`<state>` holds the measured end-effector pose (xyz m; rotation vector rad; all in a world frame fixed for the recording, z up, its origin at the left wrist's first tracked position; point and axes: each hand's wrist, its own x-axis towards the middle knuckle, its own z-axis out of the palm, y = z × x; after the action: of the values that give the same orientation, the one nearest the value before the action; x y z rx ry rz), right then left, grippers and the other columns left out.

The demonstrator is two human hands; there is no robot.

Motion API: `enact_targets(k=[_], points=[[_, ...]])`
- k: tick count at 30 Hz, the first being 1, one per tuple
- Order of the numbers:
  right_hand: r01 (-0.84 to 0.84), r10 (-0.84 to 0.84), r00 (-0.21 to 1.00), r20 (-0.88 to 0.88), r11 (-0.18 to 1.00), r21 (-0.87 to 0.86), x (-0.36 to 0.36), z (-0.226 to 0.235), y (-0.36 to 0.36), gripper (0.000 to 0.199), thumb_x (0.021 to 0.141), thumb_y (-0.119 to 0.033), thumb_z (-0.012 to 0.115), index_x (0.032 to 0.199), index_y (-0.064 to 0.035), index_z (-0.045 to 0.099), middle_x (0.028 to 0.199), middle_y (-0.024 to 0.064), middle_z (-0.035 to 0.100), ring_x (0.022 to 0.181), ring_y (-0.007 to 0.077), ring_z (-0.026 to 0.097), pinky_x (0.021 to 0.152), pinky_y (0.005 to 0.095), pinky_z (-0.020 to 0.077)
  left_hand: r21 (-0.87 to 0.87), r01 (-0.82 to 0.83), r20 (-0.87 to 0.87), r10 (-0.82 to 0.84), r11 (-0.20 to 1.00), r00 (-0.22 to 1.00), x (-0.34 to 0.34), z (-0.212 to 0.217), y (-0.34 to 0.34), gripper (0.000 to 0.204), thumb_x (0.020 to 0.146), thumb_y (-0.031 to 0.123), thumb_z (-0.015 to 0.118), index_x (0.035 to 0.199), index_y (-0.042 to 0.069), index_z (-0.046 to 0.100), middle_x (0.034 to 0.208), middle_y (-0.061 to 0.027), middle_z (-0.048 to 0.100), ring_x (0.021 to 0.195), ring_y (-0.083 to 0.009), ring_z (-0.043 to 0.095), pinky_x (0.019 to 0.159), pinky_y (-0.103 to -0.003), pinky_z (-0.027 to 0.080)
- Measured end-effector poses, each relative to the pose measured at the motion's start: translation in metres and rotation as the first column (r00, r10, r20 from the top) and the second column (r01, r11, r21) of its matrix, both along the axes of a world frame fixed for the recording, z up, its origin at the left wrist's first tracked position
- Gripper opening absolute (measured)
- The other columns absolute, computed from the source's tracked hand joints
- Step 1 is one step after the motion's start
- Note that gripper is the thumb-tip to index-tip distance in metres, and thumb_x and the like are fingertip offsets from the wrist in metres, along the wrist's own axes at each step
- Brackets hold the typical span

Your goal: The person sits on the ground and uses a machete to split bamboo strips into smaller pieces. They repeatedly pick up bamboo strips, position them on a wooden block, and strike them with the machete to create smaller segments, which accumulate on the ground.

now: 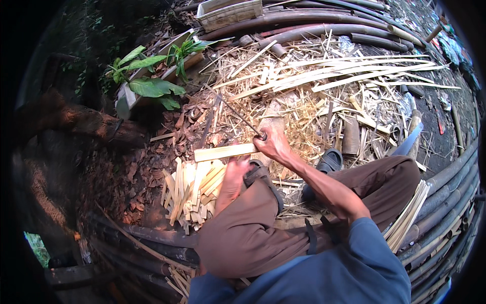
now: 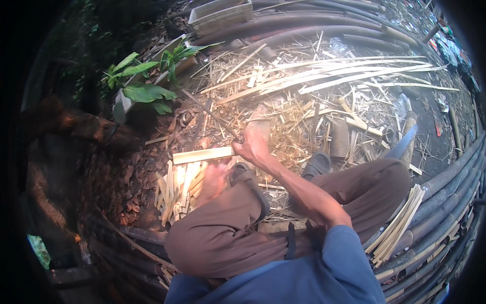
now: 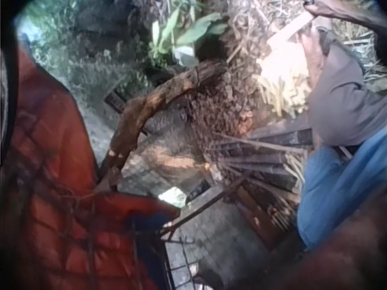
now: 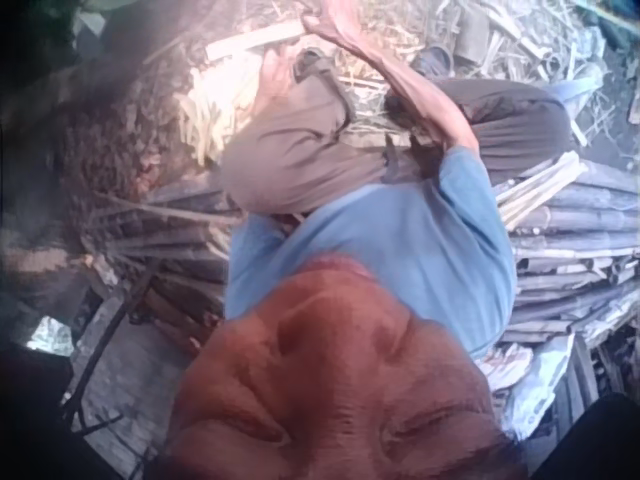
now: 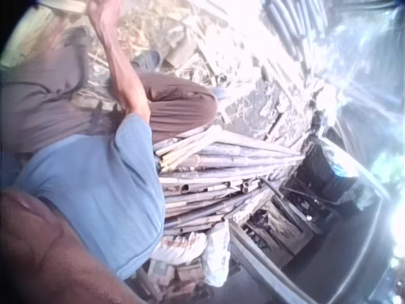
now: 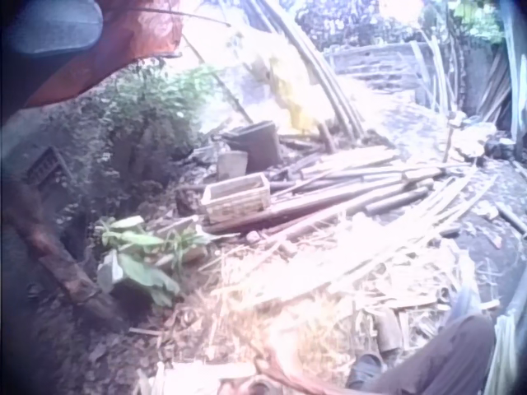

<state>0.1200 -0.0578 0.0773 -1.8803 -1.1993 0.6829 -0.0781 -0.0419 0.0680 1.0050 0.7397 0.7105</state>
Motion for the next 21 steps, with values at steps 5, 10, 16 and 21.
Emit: enact_targets(k=[5, 10, 16, 21], points=[[-0.042, 0.049, 0.987, -0.15, 0.998, 0.051, -0.016, -0.001, -0.009, 0.034, 0.085, -0.034, 0.067, 0.093, -0.0005, 0.07, 0.069, 0.021, 0.067, 0.065, 0.0333, 0.068, 0.059, 0.0457, 0.0524, 0.1, -0.321, 0.096, 0.312, 0.942, 0.945, 0.019, -0.01, 0.016, 0.041, 0.108, 0.02, 0.04, 0.145, 0.006, 0.031, 0.108, -0.0104, 0.058, 0.094, -0.0208, 0.06, 0.082, -0.037, 0.054], [-0.207, 0.257, 0.925, 0.28, 0.958, -0.198, -0.002, -0.007, -0.03, 0.029, 0.087, -0.034, 0.067, 0.096, -0.0063, 0.065, 0.07, 0.0144, 0.069, 0.056, 0.0302, 0.067, 0.05, 0.0426, 0.0512, -0.193, -0.101, 0.056, 0.114, 0.976, 0.992, -0.013, 0.021, 0.027, 0.021, 0.104, 0.014, 0.05, 0.119, 0.011, 0.035, 0.085, -0.0058, 0.049, 0.061, -0.01, 0.048, 0.049, -0.024, 0.042], [-0.347, 0.234, 0.833, 0.502, 0.927, 0.143, -0.017, -0.009, -0.02, 0.015, 0.08, -0.018, 0.067, 0.085, -0.0052, 0.061, 0.061, 0.0146, 0.063, 0.051, 0.0273, 0.063, 0.047, 0.0454, 0.0482, -0.27, -0.044, -0.014, 0.042, 0.962, 0.999, -0.023, 0.049, 0.003, 0.028, 0.101, 0.008, 0.053, 0.122, 0.003, 0.035, 0.079, -0.0041, 0.046, 0.057, -0.0076, 0.043, 0.045, -0.022, 0.036], [0.031, 0.109, 0.885, 0.452, 0.956, -0.291, 0.043, -0.015, 0.027, 0.02, 0.097, -0.022, 0.051, 0.098, -0.0079, 0.065, 0.052, 0.0, 0.047, 0.037, 0.0061, 0.036, 0.027, 0.027, 0.0288, -0.258, 0.115, -0.103, -0.146, 0.959, 0.984, -0.034, 0.101, -0.02, 0.052, 0.101, 0.006, 0.048, 0.148, 0.013, 0.025, 0.077, -0.0015, 0.044, 0.055, -0.0064, 0.04, 0.045, -0.02, 0.034]])
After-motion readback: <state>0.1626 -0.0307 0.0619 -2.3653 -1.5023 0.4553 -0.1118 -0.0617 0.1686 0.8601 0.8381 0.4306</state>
